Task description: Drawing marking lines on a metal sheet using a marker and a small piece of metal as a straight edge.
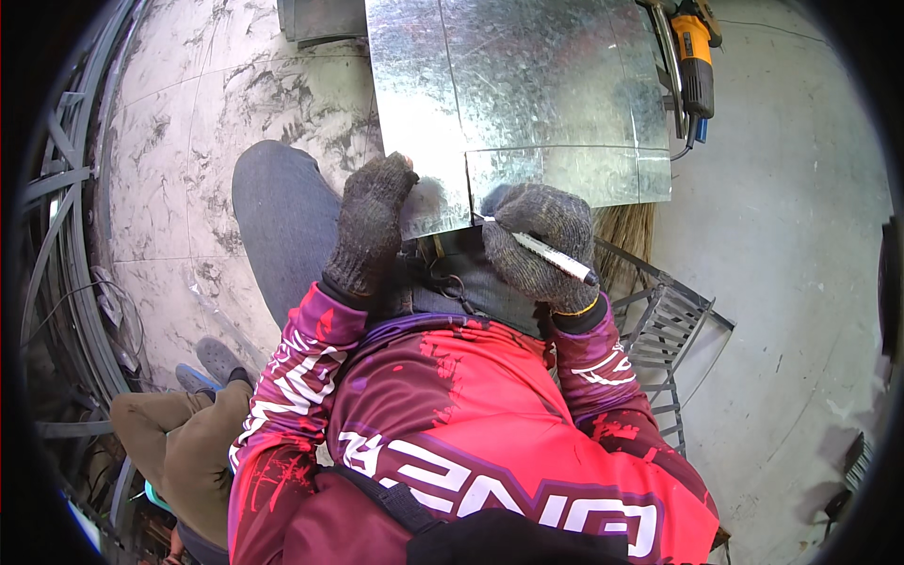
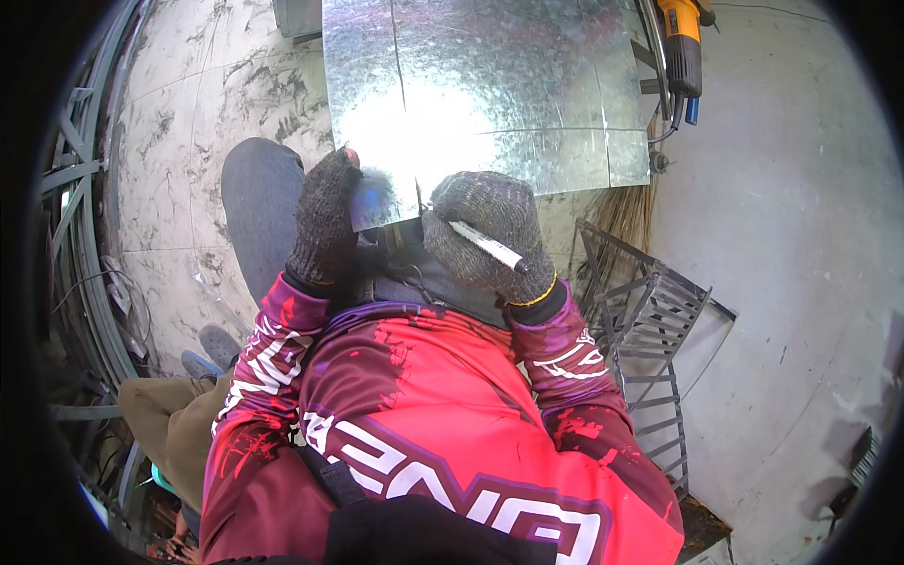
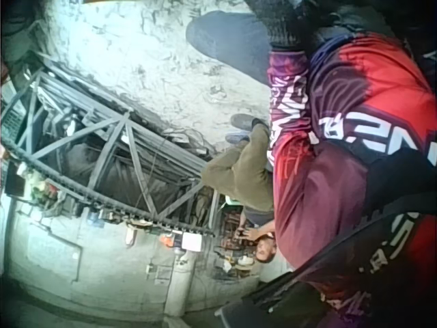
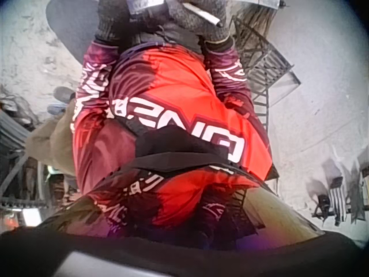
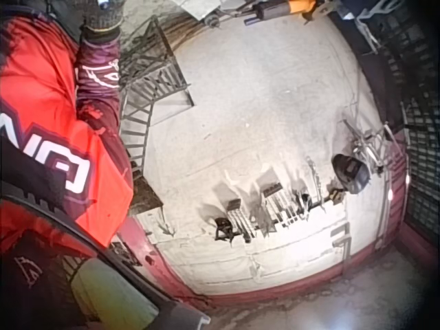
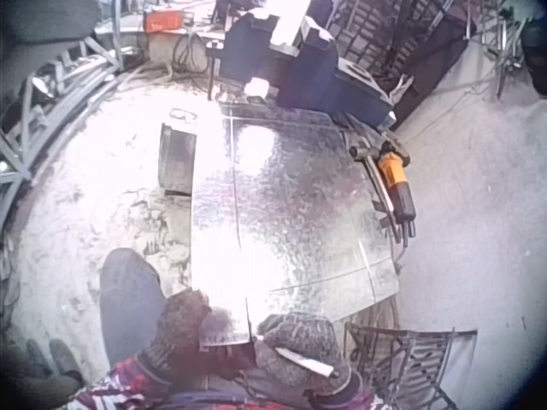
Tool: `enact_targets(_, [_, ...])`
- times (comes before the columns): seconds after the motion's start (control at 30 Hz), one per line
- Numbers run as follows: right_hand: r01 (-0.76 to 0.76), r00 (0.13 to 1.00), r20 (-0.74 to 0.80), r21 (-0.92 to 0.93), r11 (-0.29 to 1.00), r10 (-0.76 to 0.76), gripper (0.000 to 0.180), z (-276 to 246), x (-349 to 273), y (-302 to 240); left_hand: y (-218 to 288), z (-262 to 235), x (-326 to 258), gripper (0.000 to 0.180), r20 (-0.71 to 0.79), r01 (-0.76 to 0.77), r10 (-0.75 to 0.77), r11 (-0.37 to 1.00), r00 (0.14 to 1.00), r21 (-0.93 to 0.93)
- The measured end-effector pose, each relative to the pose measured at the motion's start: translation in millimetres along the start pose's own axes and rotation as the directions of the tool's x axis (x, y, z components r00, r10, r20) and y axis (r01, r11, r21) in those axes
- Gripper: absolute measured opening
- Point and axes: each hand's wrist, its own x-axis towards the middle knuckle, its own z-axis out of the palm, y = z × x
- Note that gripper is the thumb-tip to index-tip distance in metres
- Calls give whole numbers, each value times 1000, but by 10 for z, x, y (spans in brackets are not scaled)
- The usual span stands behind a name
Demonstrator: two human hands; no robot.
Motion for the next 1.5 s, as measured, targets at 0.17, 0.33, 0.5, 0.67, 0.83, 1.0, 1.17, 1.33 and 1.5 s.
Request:
enact_targets(0.17, [13,999,44,2,1000,-13,14,-23,-22,16,-32,4,-22,29,38,74,-73,997,997,-23])
enact_targets(0.33, [-14,998,60,-8,1000,15,16,-24,-68,18,-24,-18,-27,31,-13,-246,252,951,968,188])
enact_targets(0.5, [50,996,70,-46,998,-46,17,-23,-64,4,43,-48,-43,30,-7,-135,138,979,990,155])
enact_targets(0.67, [32,998,49,-78,996,-28,18,-43,-98,-30,-126,11,-15,30,95,72,-74,997,993,17])
enact_targets(0.83, [34,999,34,112,993,-38,19,-46,-84,19,53,-65,37,28,-8,-315,331,904,944,289])
enact_targets(1.0, [-183,957,-82,576,797,279,17,-137,-80,-103,62,-69,4,23,-55,-207,228,944,972,256])
enact_targets(1.17, [-54,901,-294,655,754,319,22,-659,-113,261,-152,-427,-14,29,-73,-4,-7,989,997,-147])
enact_targets(1.33, [-31,840,-413,610,791,351,20,-927,-126,401,-448,-870,74,45,24,-454,524,713,852,534])
enact_targets(1.5, [-90,922,-318,379,921,221,16,-778,74,393,-982,-1041,55,41,-97,-308,351,901,931,306])
